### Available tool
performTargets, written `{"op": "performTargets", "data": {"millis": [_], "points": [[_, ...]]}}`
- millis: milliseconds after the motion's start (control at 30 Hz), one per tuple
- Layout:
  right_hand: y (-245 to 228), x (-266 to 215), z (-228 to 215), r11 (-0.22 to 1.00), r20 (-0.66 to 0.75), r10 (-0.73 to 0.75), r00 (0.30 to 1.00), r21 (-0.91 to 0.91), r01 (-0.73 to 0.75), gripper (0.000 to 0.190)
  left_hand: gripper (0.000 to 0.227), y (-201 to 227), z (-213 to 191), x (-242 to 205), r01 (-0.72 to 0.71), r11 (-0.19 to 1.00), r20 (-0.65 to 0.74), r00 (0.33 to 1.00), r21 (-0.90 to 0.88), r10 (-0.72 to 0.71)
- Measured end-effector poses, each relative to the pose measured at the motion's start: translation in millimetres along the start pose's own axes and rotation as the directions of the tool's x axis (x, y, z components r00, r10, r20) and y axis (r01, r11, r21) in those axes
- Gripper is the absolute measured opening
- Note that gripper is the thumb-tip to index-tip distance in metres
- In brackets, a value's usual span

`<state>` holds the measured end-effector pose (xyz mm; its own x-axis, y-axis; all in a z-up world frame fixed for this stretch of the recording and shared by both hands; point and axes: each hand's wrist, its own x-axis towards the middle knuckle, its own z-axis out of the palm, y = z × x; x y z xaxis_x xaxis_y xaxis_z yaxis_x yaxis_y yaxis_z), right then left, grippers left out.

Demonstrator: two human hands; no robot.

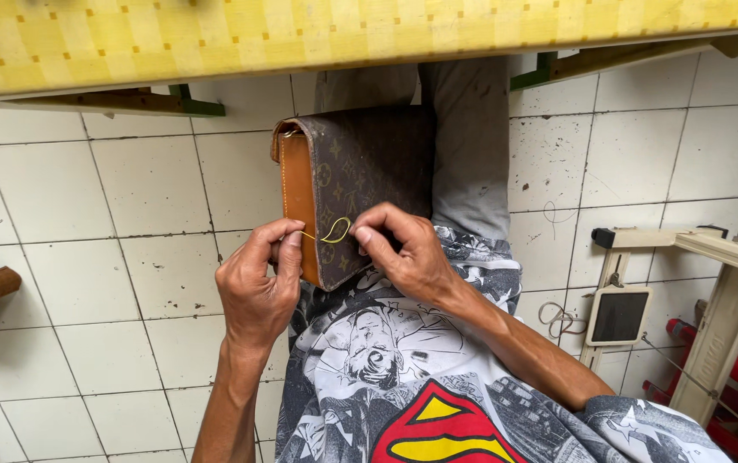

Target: The person hand-sews the edge of a brown leather bag using a needle and yellow thread. They repeatedly push the needle through the leather and pull the thread tight to create stitches along the bag's seam.

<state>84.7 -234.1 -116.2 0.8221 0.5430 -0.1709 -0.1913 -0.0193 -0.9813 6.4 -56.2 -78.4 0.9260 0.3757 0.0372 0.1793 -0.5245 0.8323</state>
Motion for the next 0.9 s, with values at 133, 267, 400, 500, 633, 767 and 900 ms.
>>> {"op": "performTargets", "data": {"millis": [133,267,400,500,633,767,900], "points": [[-25,-3,-20,0.919,0.177,-0.106,0.979,-0.357,0.164,0.012,0.01,-5,0,-4,0.035,0.999,-0.006,0.999,-0.021,-0.035],[-22,-11,-36,0.815,0.195,-0.07,0.978,-0.554,0.169,0.017,0.01,0,3,-3,0.027,0.999,0.001,1.0,-0.034,-0.027],[-37,-6,-22,0.844,0.226,-0.066,0.972,-0.507,0.176,0.011,0.01,0,0,-4,0.033,0.999,0.001,0.999,-0.034,-0.033],[-47,-5,-21,0.78,0.305,-0.033,0.952,-0.588,0.215,0.011,0.01,-2,-1,-4,0.059,0.997,0.011,0.998,-0.048,-0.059],[-45,-9,-38,0.752,0.258,0.153,0.954,-0.656,0.057,0.011,0.01,-2,-2,-5,0.109,0.987,0.011,0.994,-0.12,-0.109],[-38,-16,-43,0.785,0.152,0.055,0.987,-0.617,0.051,0.01,0.01,3,-2,-3,0.167,0.967,0.013,0.986,-0.192,-0.168],[-35,-15,-36,0.8,0.093,-0.034,0.995,-0.595,0.084,0.005,0.01,1,-2,-4,0.197,0.956,0.022,0.98,-0.218,-0.197]]}}
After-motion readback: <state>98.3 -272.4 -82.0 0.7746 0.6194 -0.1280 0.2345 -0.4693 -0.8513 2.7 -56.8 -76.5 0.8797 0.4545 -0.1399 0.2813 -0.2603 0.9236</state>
